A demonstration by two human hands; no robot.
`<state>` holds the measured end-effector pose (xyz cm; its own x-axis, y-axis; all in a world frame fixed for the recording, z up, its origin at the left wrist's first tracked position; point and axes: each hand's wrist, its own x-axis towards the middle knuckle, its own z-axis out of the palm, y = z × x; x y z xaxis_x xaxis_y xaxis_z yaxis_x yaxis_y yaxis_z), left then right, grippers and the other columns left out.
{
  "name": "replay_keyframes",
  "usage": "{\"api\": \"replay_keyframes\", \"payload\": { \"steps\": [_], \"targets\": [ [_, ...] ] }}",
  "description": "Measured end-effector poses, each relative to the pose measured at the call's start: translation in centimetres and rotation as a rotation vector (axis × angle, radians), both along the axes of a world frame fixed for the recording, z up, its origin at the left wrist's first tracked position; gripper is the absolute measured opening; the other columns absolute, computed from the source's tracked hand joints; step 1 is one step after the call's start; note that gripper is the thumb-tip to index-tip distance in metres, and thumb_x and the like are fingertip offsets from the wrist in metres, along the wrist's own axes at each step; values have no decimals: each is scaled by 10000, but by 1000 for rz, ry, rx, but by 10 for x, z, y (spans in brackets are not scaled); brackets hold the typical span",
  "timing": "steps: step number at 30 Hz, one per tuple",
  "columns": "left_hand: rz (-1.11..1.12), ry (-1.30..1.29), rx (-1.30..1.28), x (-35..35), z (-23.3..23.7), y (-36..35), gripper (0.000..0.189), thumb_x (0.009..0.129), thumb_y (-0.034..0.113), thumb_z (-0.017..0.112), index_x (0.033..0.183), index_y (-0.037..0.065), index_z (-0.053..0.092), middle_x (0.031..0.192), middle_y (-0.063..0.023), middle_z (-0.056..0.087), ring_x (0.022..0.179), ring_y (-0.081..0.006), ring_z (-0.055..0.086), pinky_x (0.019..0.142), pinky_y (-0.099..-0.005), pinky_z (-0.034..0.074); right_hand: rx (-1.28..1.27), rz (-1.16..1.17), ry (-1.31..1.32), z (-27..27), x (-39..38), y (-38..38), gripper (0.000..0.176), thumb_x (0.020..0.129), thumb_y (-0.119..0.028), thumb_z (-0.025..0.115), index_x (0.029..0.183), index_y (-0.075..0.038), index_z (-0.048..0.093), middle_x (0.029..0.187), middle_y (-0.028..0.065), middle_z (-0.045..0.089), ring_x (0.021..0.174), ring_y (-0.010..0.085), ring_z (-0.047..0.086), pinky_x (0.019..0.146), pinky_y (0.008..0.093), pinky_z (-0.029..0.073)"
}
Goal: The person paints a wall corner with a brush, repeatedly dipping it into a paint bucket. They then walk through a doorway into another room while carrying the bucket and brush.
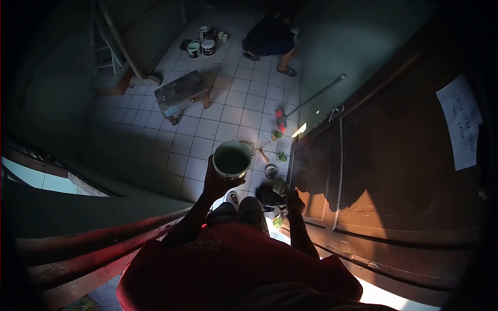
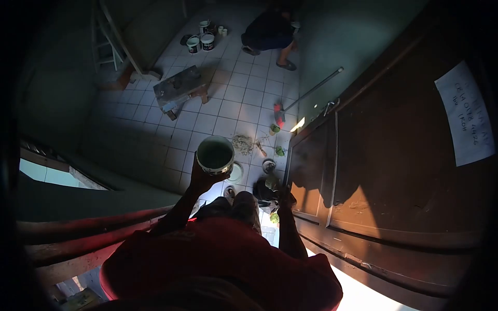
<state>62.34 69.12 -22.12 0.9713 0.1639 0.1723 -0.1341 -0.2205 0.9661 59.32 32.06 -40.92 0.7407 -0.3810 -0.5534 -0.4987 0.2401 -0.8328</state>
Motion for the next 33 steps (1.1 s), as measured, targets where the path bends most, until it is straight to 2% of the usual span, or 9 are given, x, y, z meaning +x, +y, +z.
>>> {"api": "replay_keyframes", "payload": {
  "steps": [2,4,9,12,20,22,24,26,33],
  "targets": [
    [-5,7,-93,27,-1,11,1099,590,270,1048,1447,38,399,1337,-150,581,1248,-288,599,1045,-443,523,126,-53,-233,26,65,15,480,1029,-495,660,701,-145,644,624,-24,572,517,74,473,478,267,354],
    [8,65,-73,47,-2,25,1107,580,262,1054,1444,34,400,1351,-140,580,1241,-271,601,1010,-433,549,103,-175,-93,60,120,33,445,1027,-475,670,750,-126,678,633,-26,581,497,74,474,457,254,335],
    [-6,125,-433,96,-28,51,795,754,178,941,1372,1,475,1191,-112,663,1075,-218,673,886,-362,588,279,-50,-108,72,210,59,418,1013,-468,685,825,-96,721,628,-13,604,442,87,459,415,250,338],
    [21,104,-453,129,-30,64,694,836,244,867,1370,-2,498,1234,-113,670,1141,-211,665,964,-387,565,371,-42,-18,69,263,91,381,1000,-467,710,917,-97,746,716,7,695,521,111,568,465,227,407],
    [20,206,-732,324,-27,107,897,685,98,934,1456,38,480,1279,-92,659,1193,-237,656,1019,-418,556,581,152,104,28,483,187,415,1015,-483,675,987,-77,753,734,-11,655,582,100,537,521,247,403],
    [36,191,-741,388,-19,115,922,662,75,946,1463,53,490,1295,-86,658,1214,-242,646,1037,-428,545,694,296,41,19,553,211,414,1032,-445,647,1033,-46,754,849,53,760,684,103,663,528,250,485],
    [47,121,-774,454,-15,136,827,663,-23,919,1396,29,541,1249,-89,686,1144,-220,678,969,-392,585,384,278,-403,39,611,269,384,1033,-411,646,1135,-48,720,920,61,765,720,118,655,612,239,507],
    [10,135,-773,506,12,153,842,646,-30,929,1392,32,545,1263,-92,684,1159,-217,674,971,-390,584,707,234,-19,97,691,298,328,1008,-372,704,1072,-51,715,823,36,689,647,110,576,583,251,468],
    [84,161,-668,615,18,216,960,673,22,915,1506,85,442,1374,-113,622,1276,-267,618,1104,-453,514,747,330,-43,164,856,379,293,979,-372,732,1064,-93,704,878,40,737,646,155,627,591,301,517]
  ]
}}
